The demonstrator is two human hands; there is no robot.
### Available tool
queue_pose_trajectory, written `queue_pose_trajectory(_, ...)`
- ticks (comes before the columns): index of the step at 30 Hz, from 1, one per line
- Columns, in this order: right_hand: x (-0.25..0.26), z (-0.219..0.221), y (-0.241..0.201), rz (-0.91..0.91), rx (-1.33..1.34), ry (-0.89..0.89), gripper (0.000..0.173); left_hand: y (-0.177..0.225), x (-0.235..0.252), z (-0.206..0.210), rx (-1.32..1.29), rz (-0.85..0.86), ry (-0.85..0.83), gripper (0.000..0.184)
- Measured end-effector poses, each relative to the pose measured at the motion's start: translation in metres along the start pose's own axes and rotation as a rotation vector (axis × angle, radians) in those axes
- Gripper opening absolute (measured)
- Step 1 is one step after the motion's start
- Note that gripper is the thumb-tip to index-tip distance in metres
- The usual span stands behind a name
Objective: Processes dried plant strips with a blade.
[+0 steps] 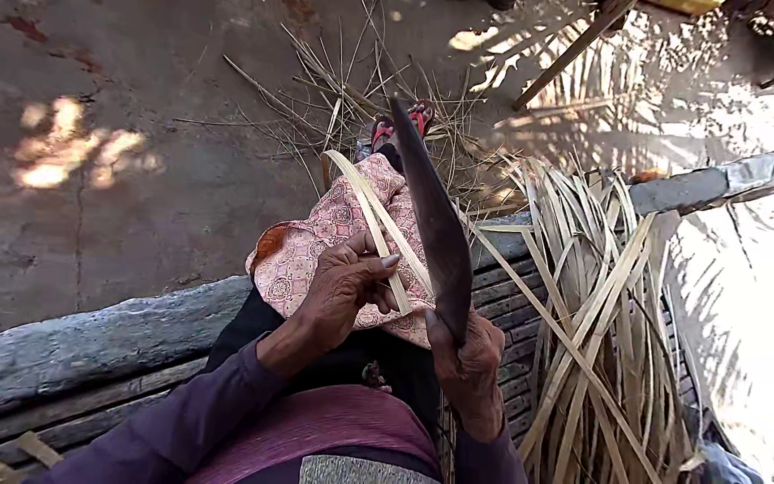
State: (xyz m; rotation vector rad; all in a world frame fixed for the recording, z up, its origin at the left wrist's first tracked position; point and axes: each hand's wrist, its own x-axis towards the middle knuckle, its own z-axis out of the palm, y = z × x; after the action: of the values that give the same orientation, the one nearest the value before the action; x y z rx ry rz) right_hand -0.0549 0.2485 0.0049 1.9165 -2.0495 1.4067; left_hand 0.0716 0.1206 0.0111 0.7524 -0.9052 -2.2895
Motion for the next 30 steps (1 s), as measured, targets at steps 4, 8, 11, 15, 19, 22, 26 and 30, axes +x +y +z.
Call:
queue_pose_trajectory(4,-0.006,-0.001,0.000,0.080,0.155,-0.019,0.024,-0.003,-0.002,0.004,-0.026,-0.029,0.000,0.023)
queue_pose_trajectory(8,-0.008,-0.003,0.002,0.095,0.152,-0.055,0.028,-0.004,-0.001,0.008,-0.053,-0.038,0.016,0.024)
queue_pose_trajectory(11,-0.008,-0.003,0.001,0.091,0.141,-0.072,0.028,-0.003,0.000,0.009,-0.038,-0.043,0.040,0.022)
queue_pose_trajectory(15,-0.008,-0.003,0.000,0.098,0.113,-0.101,0.029,-0.004,0.002,0.008,-0.028,-0.050,0.073,0.019)
queue_pose_trajectory(19,-0.008,-0.002,0.001,0.086,0.078,-0.114,0.031,-0.004,0.003,0.009,-0.043,-0.051,0.091,0.020)
queue_pose_trajectory(22,-0.008,0.000,0.000,0.071,0.050,-0.090,0.030,-0.006,0.002,0.009,-0.060,-0.046,0.087,0.019)
queue_pose_trajectory(26,-0.005,0.003,0.000,0.011,-0.074,-0.097,0.030,-0.010,0.003,0.010,-0.070,-0.067,0.116,0.020)
queue_pose_trajectory(30,-0.007,0.013,-0.001,-0.026,-0.107,-0.102,0.027,-0.020,-0.005,-0.003,-0.047,-0.049,0.136,0.020)
